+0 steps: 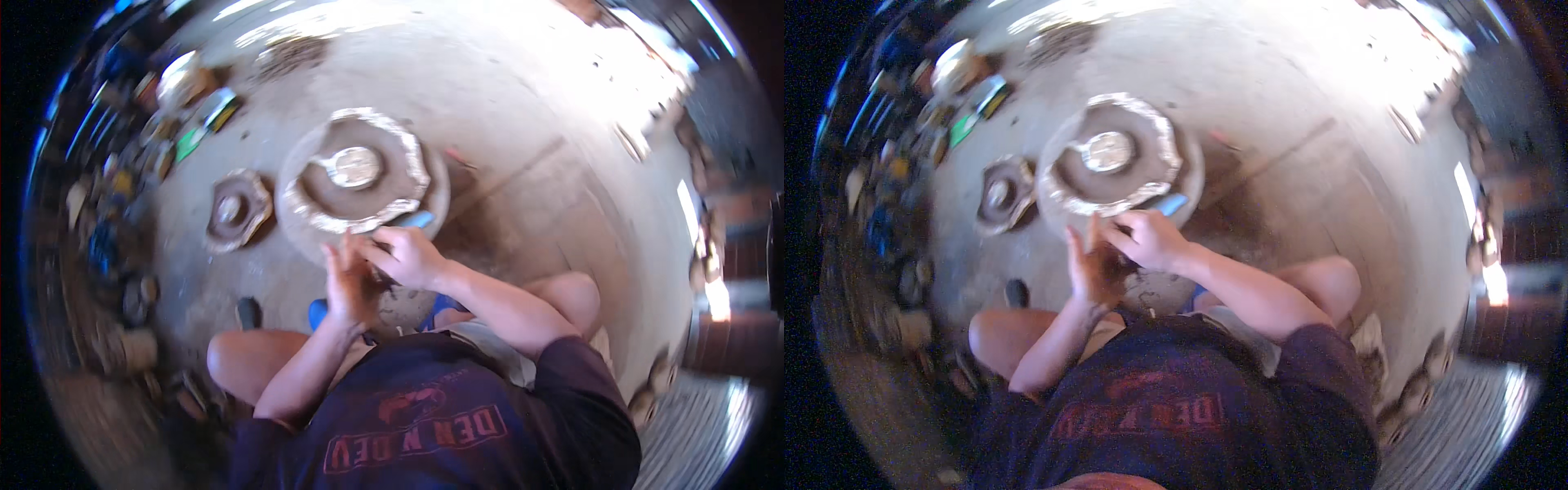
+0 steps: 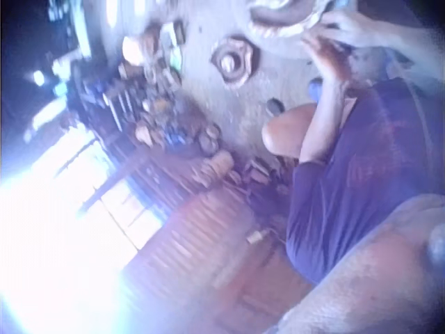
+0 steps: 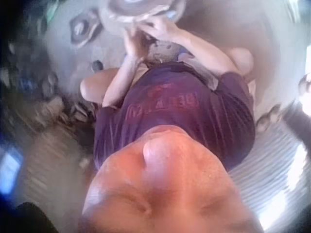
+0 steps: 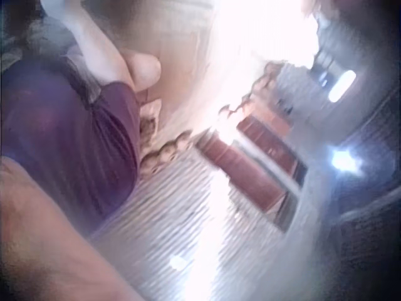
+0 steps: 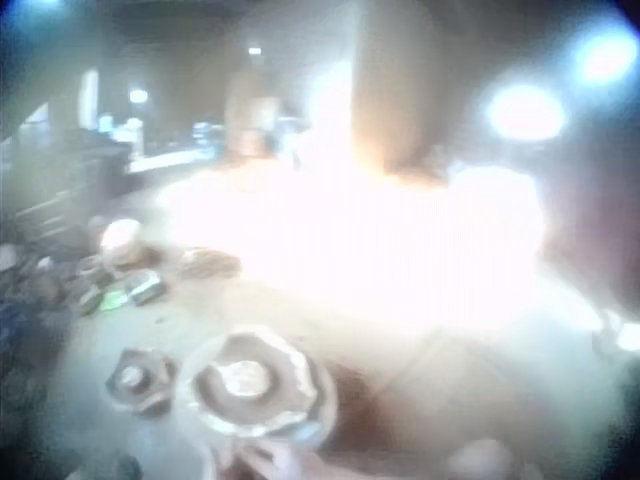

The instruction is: The person scrapes excess clay inside a mold using a scraping tool, handles and kneads clay by hand, and presses and smooths the clay into the mold sections.

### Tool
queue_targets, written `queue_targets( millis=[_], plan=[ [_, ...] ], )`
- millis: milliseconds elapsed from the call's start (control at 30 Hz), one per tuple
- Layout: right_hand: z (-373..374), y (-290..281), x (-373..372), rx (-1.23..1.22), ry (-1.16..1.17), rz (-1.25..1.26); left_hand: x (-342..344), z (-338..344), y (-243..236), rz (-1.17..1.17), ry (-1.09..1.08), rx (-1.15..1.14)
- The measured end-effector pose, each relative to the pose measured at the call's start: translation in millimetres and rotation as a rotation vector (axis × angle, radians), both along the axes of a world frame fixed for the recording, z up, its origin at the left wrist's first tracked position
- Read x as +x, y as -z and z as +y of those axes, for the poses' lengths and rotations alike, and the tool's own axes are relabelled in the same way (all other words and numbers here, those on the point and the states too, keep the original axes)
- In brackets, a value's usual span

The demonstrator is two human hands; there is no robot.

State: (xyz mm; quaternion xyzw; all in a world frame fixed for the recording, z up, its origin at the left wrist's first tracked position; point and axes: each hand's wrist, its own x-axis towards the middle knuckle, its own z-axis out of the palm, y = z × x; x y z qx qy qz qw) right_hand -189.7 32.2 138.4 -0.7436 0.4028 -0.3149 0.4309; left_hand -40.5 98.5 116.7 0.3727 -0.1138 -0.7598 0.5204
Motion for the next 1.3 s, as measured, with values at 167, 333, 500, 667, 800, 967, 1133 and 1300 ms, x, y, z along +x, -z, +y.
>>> queue_targets(
  millis=[167, 333, 500, 667, 800, 967, 1133, 1300],
  plan=[
    [-16, -49, -49, -0.207, 0.440, -0.278, 16, -5, -5, -0.028, 0.032, -0.184],
    [41, -53, -43, -0.748, 0.116, -0.064, -40, -43, -60, 0.211, -0.018, -0.170],
    [46, -79, -117, -0.795, 0.471, -0.091, -36, -62, -59, 0.094, 0.245, -0.391],
    [62, -77, -137, -0.850, 0.446, 0.192, -92, -40, -1, 0.168, 0.465, -0.657],
    [100, -46, -179, -0.628, 0.598, -0.030, -165, -15, -41, -0.184, 0.444, -0.422],
    [158, -40, -254, -0.723, 0.726, 0.009, -220, -3, -39, -0.236, 0.819, -0.188],
    [253, -62, -388, 0.026, 1.272, 0.152, -229, -20, -49, -0.456, 1.465, -0.474],
    [466, -66, -560, -0.334, 2.106, 0.983, -124, -96, -70, -0.528, 0.885, -0.389]
  ],
)
